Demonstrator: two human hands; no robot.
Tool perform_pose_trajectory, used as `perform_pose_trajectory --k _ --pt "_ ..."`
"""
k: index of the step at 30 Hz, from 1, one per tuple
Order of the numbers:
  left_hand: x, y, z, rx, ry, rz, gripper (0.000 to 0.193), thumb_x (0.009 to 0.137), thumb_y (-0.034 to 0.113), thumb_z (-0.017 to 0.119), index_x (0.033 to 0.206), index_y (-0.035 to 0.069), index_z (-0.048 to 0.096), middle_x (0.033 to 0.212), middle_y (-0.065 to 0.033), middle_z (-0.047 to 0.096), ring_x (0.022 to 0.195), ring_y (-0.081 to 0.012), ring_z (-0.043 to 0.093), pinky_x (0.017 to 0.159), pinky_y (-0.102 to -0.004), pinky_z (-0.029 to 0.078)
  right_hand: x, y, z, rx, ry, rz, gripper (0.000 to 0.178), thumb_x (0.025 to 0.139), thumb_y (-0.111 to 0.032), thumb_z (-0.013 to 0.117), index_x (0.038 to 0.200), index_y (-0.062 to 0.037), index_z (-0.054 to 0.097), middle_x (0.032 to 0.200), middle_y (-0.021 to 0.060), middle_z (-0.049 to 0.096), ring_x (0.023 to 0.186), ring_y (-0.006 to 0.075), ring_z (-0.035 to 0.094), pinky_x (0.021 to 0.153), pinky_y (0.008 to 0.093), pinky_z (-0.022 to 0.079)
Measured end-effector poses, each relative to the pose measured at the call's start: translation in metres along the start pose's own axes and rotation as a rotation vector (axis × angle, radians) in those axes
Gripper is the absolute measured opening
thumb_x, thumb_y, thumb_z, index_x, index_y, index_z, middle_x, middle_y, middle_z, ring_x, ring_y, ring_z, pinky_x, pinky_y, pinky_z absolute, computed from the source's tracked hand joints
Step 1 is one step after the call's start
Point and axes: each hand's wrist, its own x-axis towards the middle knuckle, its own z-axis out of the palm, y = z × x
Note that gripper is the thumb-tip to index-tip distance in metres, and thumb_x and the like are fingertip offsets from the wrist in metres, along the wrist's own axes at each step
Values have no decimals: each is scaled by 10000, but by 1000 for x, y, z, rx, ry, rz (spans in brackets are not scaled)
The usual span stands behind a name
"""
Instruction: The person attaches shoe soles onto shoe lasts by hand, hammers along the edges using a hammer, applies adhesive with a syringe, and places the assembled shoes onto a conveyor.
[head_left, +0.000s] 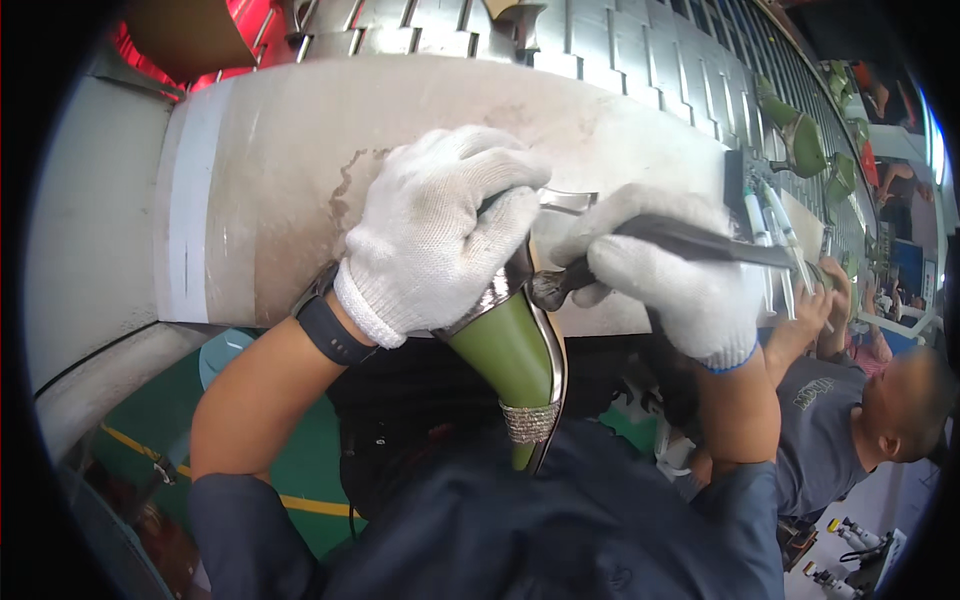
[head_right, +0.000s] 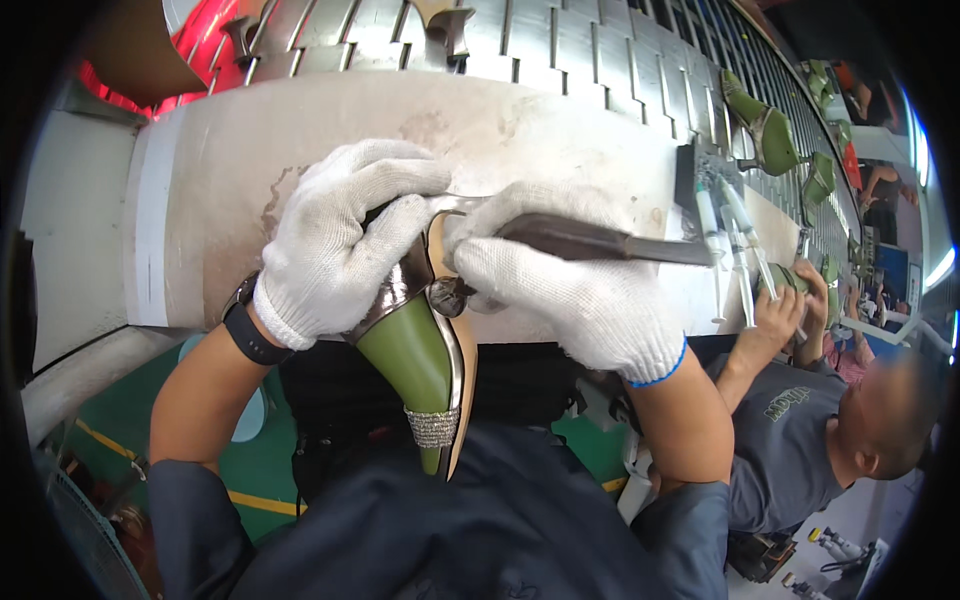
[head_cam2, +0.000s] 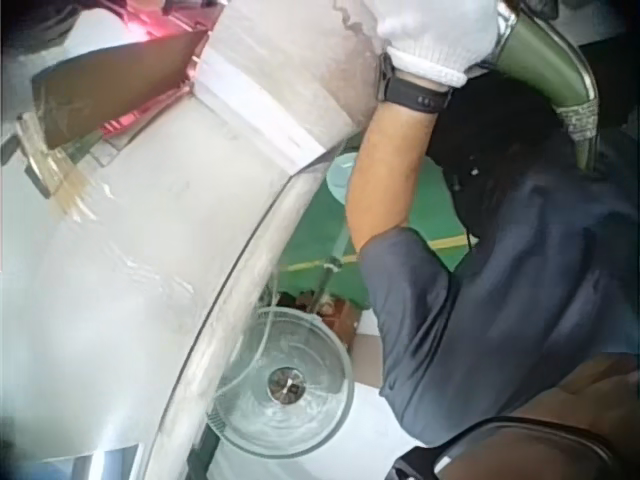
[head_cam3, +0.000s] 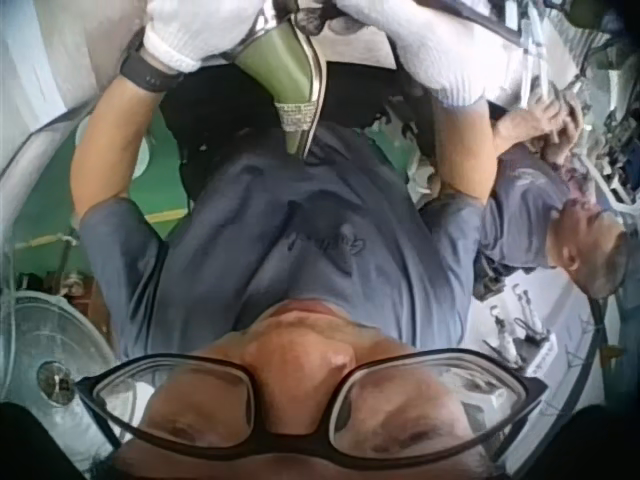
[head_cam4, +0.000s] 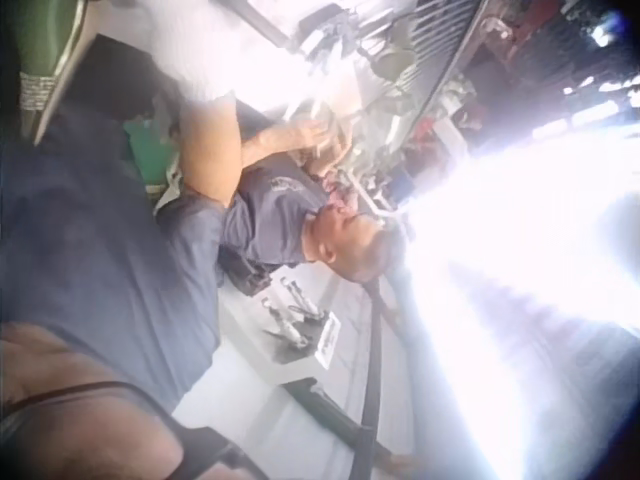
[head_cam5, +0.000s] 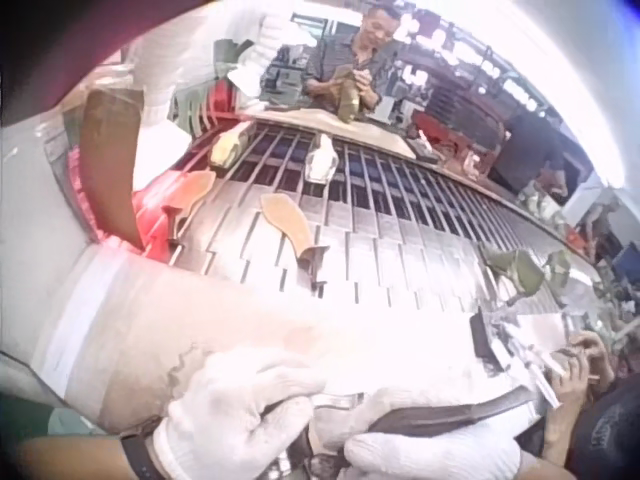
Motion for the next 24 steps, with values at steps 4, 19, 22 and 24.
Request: perform_pose_trajectory --k 4,19,22,24 --pt "2 3 6 -13 13 38 240 996 69 689 1185 -31 797 1191 -211 781 1163 -375 739 1055 -465 561 -16 0 -20 -1073 107 -596 279 889 -29 799 1163 -34 748 995 156 747 913 331 746 816 394 595" --pt "-13 18 12 -8 43 -50 294 1077 73 589 1282 -55 756 1334 -192 749 1273 -304 703 1156 -406 507 -96 99 -81 206 754 -450 821 996 -26 749 1692 72 324 1496 266 611 1232 289 731 1023 380 631" --pt "-13 23 11 -25 66 -42 287 1078 81 603 1279 -56 755 1314 -182 756 1242 -293 714 1137 -400 519 -80 87 -110 -182 763 -560 940 917 -40 818 1704 81 318 1490 206 593 1290 279 696 1056 381 596" --pt "-9 22 17 -11 69 -46 285 1079 91 613 1279 -54 756 1297 -176 762 1224 -286 720 1121 -396 528 -82 82 -130 -380 669 -513 868 903 -70 848 1666 31 447 1420 153 636 1244 235 687 1023 362 593"
